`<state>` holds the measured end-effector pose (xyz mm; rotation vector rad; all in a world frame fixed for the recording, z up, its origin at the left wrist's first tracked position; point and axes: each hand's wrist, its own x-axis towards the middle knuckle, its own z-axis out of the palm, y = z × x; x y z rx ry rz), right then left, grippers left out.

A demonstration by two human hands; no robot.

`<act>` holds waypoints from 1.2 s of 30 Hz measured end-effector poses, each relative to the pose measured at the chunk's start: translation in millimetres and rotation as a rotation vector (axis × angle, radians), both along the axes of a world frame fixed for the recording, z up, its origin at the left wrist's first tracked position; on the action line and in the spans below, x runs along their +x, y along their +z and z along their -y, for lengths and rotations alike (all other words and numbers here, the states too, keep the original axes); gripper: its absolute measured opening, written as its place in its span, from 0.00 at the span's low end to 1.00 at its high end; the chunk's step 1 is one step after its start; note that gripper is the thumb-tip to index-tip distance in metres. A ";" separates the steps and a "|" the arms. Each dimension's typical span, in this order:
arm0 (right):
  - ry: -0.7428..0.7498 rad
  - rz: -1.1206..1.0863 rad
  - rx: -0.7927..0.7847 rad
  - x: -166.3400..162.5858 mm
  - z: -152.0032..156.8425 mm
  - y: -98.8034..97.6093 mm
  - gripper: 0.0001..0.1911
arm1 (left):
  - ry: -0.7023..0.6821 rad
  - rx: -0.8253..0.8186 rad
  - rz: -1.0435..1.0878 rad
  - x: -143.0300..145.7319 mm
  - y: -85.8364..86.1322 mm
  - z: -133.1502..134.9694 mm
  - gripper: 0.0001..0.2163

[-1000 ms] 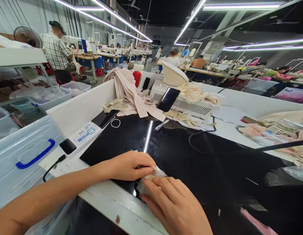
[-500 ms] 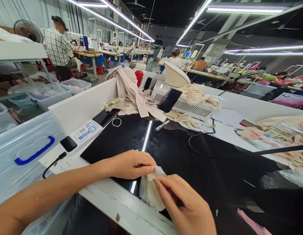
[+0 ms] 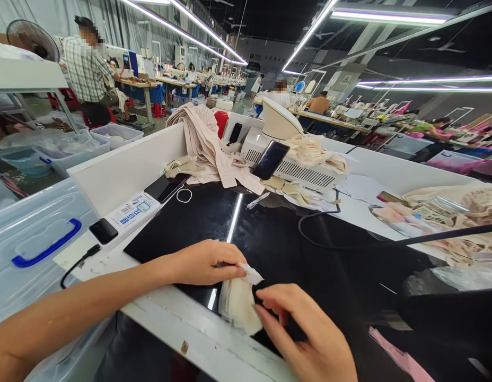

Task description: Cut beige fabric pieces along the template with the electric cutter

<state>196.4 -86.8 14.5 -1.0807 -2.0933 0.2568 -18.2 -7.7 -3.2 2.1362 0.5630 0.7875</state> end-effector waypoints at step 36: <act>-0.183 -0.234 -0.427 2.6 -3.8 -5.9 0.13 | -0.006 0.002 0.006 -0.7 -0.9 2.0 0.08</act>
